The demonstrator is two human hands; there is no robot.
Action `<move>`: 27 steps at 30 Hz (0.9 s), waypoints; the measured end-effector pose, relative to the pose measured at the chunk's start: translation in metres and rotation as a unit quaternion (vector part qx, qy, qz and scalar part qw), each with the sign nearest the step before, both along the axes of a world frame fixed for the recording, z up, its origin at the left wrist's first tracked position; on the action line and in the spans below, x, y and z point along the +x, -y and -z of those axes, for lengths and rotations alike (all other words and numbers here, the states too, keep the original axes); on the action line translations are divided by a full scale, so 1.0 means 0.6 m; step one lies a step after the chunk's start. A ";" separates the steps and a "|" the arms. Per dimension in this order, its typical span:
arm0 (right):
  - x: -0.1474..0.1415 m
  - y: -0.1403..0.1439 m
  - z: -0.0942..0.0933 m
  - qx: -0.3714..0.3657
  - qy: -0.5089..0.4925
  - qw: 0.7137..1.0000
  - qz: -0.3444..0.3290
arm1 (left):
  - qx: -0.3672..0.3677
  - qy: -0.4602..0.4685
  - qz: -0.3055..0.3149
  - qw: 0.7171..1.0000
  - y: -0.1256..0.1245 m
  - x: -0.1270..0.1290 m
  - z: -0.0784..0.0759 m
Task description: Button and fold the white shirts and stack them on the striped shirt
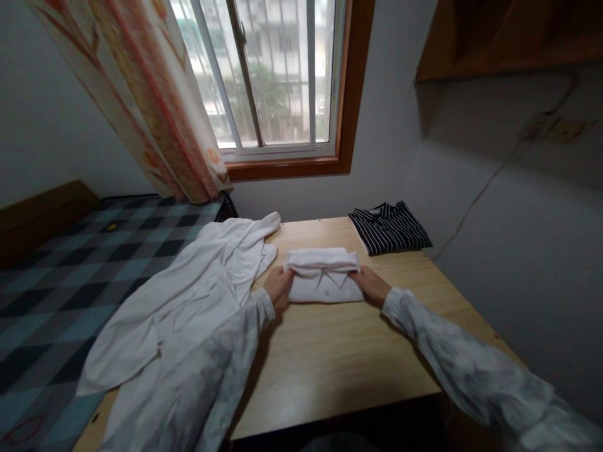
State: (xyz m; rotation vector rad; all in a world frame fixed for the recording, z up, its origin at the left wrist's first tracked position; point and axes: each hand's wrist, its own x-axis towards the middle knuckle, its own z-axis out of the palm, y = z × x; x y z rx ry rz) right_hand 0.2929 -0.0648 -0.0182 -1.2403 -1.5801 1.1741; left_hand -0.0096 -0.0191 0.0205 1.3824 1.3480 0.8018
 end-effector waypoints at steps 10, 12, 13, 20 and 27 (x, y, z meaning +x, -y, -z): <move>-0.014 -0.044 0.010 0.047 0.021 0.991 0.125 | 0.081 0.039 -0.031 0.995 -0.048 0.000 0.025; -0.011 -0.037 0.009 0.177 0.080 0.969 0.156 | 0.138 0.049 -0.030 0.989 -0.043 0.002 0.034; -0.009 -0.036 0.008 0.236 0.110 0.952 0.161 | 0.160 0.042 -0.028 0.986 -0.042 0.004 0.036; -0.008 -0.050 0.017 0.215 0.176 0.944 0.179 | 0.232 -0.124 -0.049 0.964 -0.056 0.006 0.040; -0.010 -0.066 0.028 0.169 0.105 0.953 0.227 | 0.241 -0.157 -0.073 0.955 -0.056 0.002 0.043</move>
